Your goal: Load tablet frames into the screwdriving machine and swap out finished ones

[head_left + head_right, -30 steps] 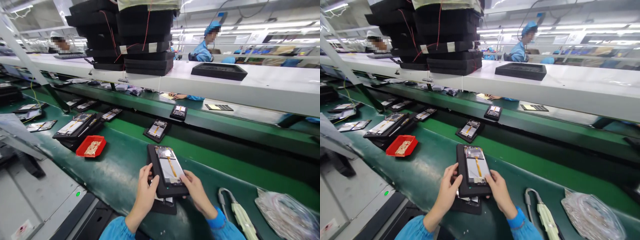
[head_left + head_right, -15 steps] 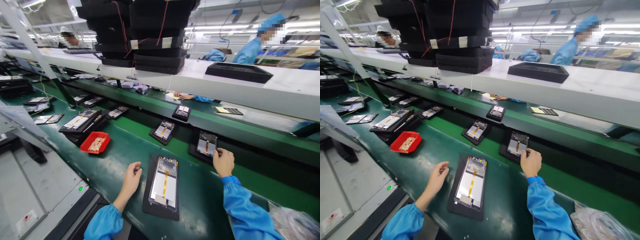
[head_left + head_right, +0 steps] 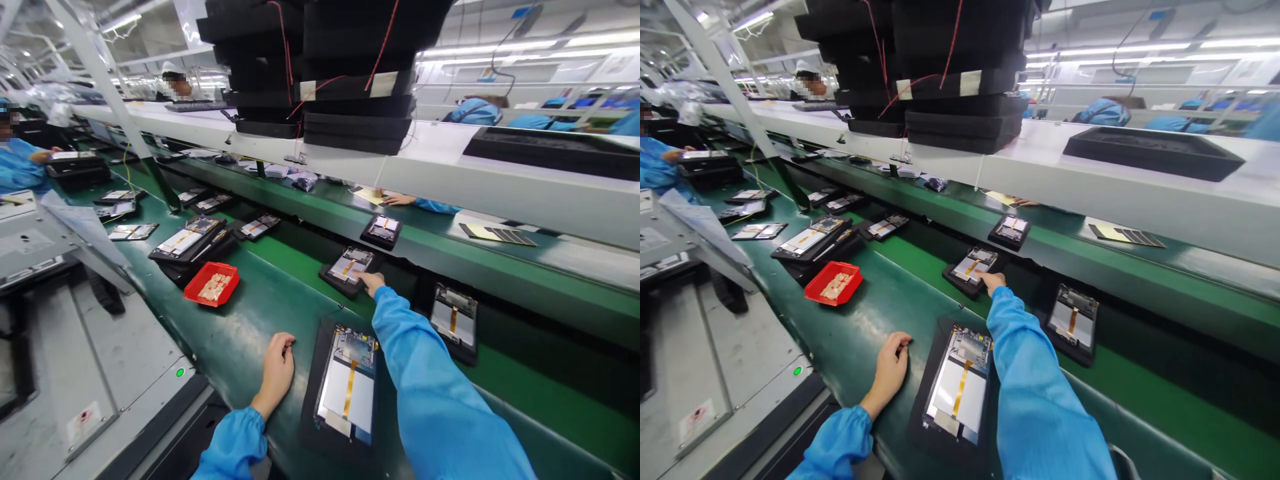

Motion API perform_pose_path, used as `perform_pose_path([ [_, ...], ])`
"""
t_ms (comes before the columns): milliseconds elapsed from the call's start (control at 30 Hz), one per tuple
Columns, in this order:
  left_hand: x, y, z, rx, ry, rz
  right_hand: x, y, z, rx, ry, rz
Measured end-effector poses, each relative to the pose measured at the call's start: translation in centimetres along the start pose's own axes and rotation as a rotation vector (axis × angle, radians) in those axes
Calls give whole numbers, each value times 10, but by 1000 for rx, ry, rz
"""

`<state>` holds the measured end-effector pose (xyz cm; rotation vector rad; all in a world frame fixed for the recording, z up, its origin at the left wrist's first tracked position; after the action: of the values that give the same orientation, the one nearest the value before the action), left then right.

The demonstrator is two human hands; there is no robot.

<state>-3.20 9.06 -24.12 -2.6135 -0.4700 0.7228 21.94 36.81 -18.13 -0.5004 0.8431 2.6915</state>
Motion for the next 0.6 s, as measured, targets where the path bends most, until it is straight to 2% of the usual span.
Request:
perform_pose_path([
  [67,1,-1,2,-23,27,-5,3,8,8,14,-116,44],
  [133,1,-4,8,-121,135,-18,-1,23,18,-10,-215,88],
  [200,0,-10,11,-247,276,-38,-9,46,23,-45,-292,163],
  [267,-5,-20,6,-356,464,-49,-22,76,20,-68,-330,275],
  [333,-9,-31,-9,-455,755,-43,-36,110,7,-73,-340,387],
  [433,-10,-42,-40,-590,1258,3,-54,159,-26,-39,-334,536],
  [500,-11,-41,-53,-633,1419,35,-62,186,-53,13,-316,617],
  [600,-16,-32,-55,-643,1521,20,-68,215,-92,93,-276,686],
])
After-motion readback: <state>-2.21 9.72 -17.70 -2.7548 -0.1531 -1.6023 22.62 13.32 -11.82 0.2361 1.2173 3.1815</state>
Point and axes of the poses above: each hand's wrist, its own y-axis away from the middle knuckle, its own x-axis out of the palm, z = x × y, the point moved 5 cm from there along -y, towards the middle knuckle, and after that the axes turned 14 degrees about x, right-handed, at the moved point
